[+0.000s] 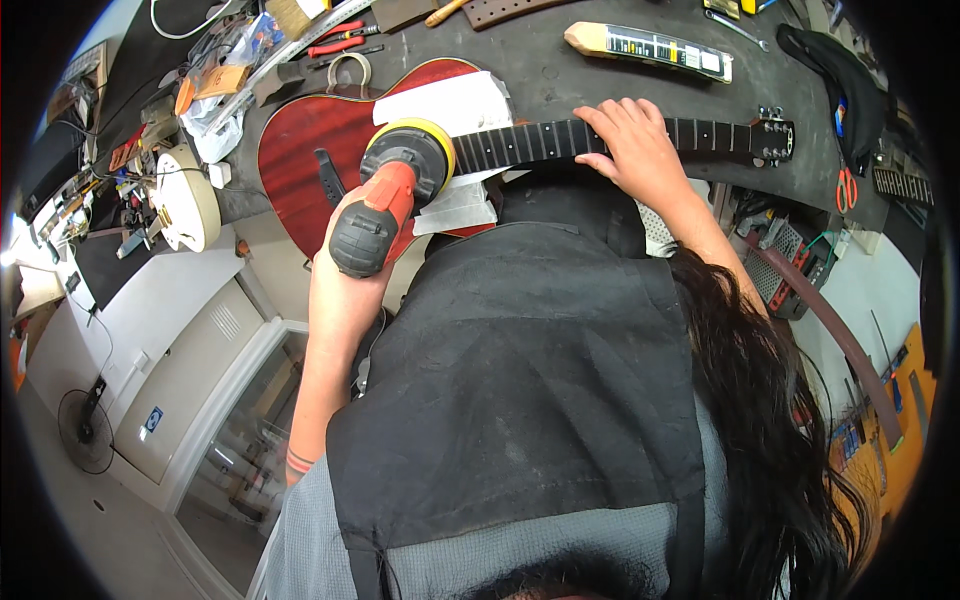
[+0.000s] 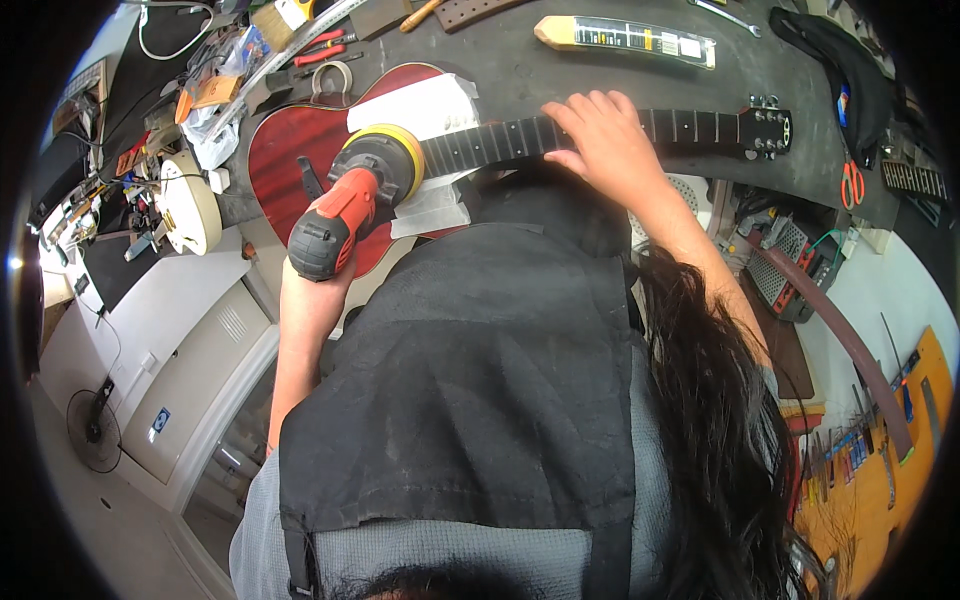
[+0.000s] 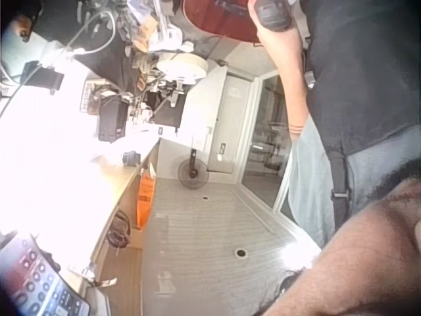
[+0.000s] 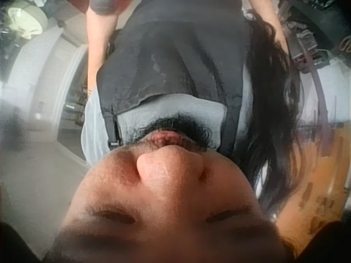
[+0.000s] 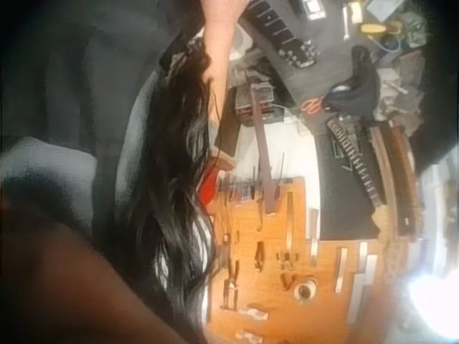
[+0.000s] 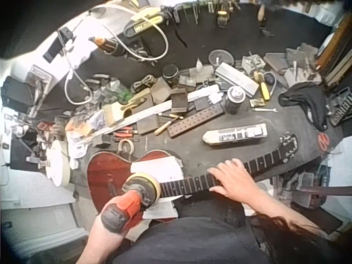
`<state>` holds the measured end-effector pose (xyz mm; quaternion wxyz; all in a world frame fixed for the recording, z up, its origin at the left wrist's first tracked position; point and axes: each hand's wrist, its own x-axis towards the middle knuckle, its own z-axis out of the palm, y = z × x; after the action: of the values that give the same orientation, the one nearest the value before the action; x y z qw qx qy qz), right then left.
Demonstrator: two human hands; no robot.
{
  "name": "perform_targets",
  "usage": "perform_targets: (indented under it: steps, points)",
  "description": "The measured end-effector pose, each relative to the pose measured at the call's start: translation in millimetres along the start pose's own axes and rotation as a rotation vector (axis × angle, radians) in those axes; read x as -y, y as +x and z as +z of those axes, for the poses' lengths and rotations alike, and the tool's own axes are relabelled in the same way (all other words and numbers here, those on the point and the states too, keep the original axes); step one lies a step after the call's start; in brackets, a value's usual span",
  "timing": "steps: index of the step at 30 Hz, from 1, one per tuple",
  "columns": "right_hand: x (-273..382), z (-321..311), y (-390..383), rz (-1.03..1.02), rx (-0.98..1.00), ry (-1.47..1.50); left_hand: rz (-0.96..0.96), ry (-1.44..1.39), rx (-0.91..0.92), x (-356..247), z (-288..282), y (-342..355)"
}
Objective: The person uses a handheld electric sander to smooth the fretboard of a red acoustic guitar. They hold the guitar neck with one hand and operate the sander with the other, moving the tool along the fretboard.
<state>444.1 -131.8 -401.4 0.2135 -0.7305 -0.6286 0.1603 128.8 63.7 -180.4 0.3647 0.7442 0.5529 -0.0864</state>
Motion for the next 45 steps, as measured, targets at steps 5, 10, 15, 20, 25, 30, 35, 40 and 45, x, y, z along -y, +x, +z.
perform_targets:
  steps: [5, 10, 15, 20, 25, 30, 35, 40, 45]
  points:
    - [0.3, -0.1, 1.1, -0.008, -0.029, -0.005, 0.015, 0.003, 0.025, 6.9, -2.5, -0.9]
    - [-1.1, 1.8, -0.5, 0.005, 0.001, -0.021, -0.05, 0.031, 0.044, 4.6, -2.4, -4.9]
    - [-0.5, 1.3, -0.1, -0.004, 0.001, -0.021, -0.051, 0.034, 0.019, 8.9, 1.8, -10.3]
    - [-1.6, 2.5, -1.2, -0.001, 0.002, -0.011, -0.024, 0.113, 0.029, 12.9, 2.8, -15.1]
    - [-0.6, 1.5, -0.7, 0.002, 0.003, -0.012, -0.004, 0.187, 0.062, 19.7, 3.4, -18.3]
    - [-1.5, 3.8, -1.5, -0.002, -0.015, -0.013, -0.022, 0.21, 0.075, 23.8, 6.6, -21.6]
    - [-1.4, 3.3, -1.7, -0.002, -0.011, -0.008, 0.07, 0.201, 0.065, 41.6, 10.9, -23.7]
    - [-0.4, 2.4, -1.0, 0.001, -0.012, -0.009, 0.025, 0.222, 0.071, 37.0, 12.1, -24.3]
    - [-1.9, 4.4, -2.1, -0.002, -0.014, -0.012, 0.05, 0.216, 0.039, 28.2, 10.0, -24.4]
